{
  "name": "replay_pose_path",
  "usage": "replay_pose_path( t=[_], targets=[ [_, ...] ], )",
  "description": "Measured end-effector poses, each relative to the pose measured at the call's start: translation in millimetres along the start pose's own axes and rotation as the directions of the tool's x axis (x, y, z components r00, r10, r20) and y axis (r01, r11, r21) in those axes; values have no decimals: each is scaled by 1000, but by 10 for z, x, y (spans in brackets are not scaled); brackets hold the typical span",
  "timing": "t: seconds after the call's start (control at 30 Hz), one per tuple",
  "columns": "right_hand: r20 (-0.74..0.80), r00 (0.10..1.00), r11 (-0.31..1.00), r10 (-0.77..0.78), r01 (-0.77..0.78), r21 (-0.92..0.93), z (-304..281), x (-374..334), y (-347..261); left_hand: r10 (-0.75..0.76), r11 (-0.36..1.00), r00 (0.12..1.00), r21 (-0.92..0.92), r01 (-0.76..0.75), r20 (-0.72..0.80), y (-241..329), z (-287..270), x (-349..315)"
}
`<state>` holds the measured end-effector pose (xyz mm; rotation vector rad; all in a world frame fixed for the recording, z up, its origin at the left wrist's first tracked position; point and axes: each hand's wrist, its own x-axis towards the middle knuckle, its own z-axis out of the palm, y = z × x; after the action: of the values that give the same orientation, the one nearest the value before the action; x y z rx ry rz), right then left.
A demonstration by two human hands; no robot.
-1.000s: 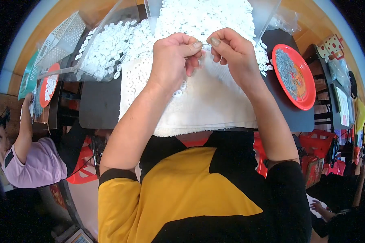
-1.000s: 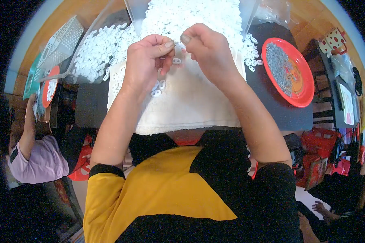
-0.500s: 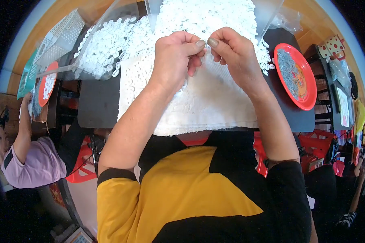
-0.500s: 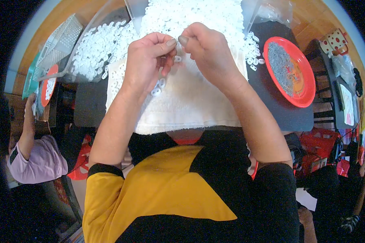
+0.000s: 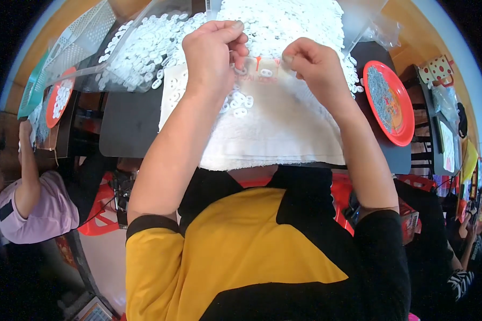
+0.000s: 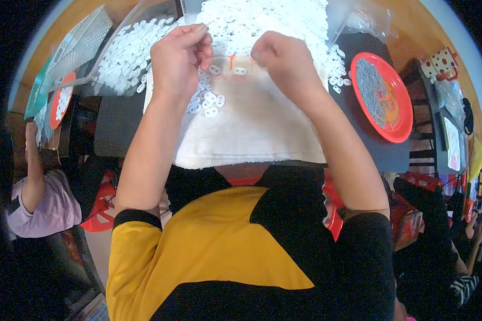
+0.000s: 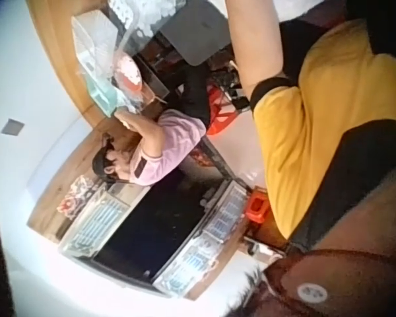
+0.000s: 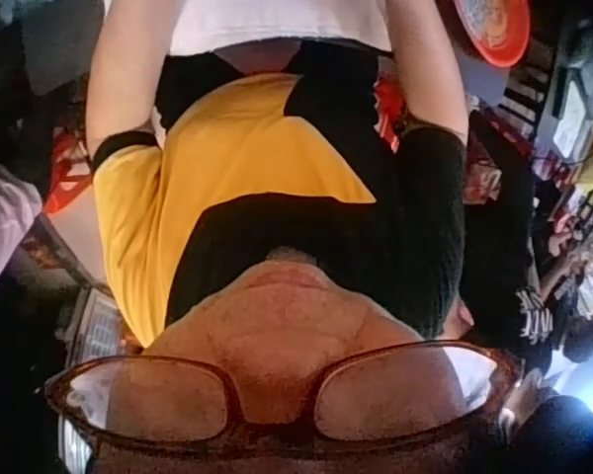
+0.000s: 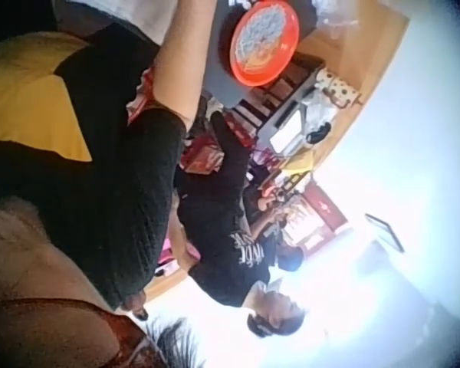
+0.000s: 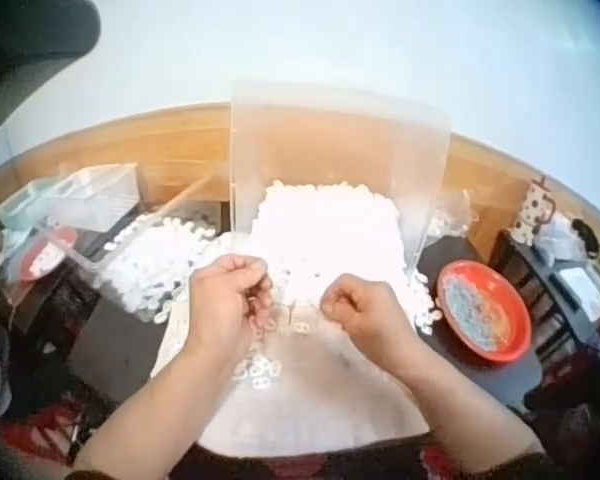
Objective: Sorting small white plastic components on a workstation.
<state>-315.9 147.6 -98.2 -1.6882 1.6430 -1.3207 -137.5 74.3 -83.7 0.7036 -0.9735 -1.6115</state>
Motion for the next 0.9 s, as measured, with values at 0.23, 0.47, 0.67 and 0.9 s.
replay_pose_path(
  t=[0.23,0.47,0.67,0.9],
  targets=[
    [261,965,813,-16,165,-558,206,104,-72,-14,999,995,49,9,95,-9,0,-67],
    [355,934,637,-45,300,-710,387,225,-102,-19,999,994,45,15,106,-25,4,-67],
    [239,965,906,-107,193,-377,180,42,-79,-26,998,993,64,19,112,-40,30,-90],
    [180,929,806,-323,369,-463,-80,-128,60,-54,997,994,59,48,100,-62,65,-104]
  ],
)
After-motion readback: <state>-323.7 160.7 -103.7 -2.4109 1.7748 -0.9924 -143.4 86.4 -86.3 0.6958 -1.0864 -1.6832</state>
